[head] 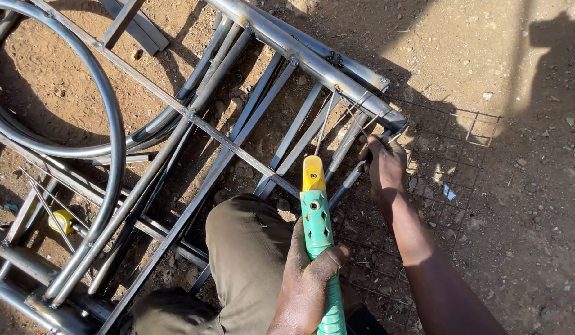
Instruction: The person is welding a metal mesh onto a rectangular metal frame using an arc welder.
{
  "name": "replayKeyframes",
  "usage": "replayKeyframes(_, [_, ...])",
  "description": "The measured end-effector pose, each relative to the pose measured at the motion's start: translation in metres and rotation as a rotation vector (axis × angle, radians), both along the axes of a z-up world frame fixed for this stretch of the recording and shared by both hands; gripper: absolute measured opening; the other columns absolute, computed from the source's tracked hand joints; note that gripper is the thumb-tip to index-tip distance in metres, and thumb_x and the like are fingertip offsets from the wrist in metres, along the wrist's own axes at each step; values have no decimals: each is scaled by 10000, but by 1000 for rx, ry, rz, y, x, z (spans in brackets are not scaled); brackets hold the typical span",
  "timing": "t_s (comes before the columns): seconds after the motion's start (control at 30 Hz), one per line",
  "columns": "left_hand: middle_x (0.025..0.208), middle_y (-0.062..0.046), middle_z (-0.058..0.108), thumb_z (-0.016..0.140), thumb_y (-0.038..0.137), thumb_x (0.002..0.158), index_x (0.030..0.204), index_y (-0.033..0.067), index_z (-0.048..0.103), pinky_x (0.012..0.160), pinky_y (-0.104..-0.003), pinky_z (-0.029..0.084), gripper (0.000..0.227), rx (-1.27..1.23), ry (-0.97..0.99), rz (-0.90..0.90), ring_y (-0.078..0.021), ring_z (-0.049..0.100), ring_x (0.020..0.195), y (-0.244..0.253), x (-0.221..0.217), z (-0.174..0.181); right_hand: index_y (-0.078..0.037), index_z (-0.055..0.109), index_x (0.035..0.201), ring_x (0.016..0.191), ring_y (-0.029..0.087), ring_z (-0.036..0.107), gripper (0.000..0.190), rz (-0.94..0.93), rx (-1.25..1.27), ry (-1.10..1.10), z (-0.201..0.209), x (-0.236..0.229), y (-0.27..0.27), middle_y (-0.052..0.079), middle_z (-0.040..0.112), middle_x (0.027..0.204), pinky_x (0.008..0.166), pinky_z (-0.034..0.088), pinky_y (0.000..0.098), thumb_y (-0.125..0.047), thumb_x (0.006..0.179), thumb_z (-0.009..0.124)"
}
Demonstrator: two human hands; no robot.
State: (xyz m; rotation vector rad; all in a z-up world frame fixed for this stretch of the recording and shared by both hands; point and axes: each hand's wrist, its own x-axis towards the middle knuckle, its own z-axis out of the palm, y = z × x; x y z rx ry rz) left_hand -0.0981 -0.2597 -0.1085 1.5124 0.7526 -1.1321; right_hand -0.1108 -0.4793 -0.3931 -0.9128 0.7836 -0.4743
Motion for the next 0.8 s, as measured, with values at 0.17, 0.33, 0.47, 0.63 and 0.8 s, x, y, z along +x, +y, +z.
replayKeyframes(0.17, [956, -30, 560, 723, 196, 678, 1414, 237, 637, 795, -295, 432, 742, -17, -13, -26, -157, 501, 858, 1, -2, -5, -26, 607, 1082, 542, 160, 597, 222, 40, -129, 119, 44, 7, 22, 106, 658, 787, 415, 478, 297, -237, 1037, 554])
replayKeyframes(0.33, [913, -56, 554, 730, 143, 702, 1345, 166, 670, 782, -326, 427, 646, -59, 18, 70, -183, 498, 841, 5, -5, -13, -91, 574, 1048, 627, 116, 529, 222, 161, -388, 366, 88, 12, 40, 13, 582, 739, 520, 473, 288, -292, 1082, 485])
replayKeyframes(0.47, [714, -123, 517, 698, 19, 751, 1063, 20, 576, 472, -355, 364, 335, -247, -11, 236, -214, 450, 567, 17, -12, -34, -77, 624, 1082, 536, 100, 529, 129, 58, -286, 355, 57, 13, 34, 20, 596, 709, 408, 463, 244, -167, 1100, 533])
replayKeyframes(0.63, [730, -94, 475, 688, -7, 735, 1054, 36, 580, 510, -360, 351, 339, -266, -59, 288, -207, 429, 575, 20, -15, -33, -68, 588, 1188, 590, 104, 619, 183, -45, -126, 73, 4, 6, 22, 98, 719, 1027, 378, 518, 227, -144, 1031, 642])
replayKeyframes(0.8, [775, -97, 524, 715, 57, 731, 1012, 51, 599, 594, -364, 403, 304, -189, -75, 156, -212, 480, 655, 19, -12, -34, -74, 616, 1240, 553, 99, 587, 215, -29, -160, 280, 26, 11, 26, 66, 695, 890, 351, 477, 229, -154, 1041, 629])
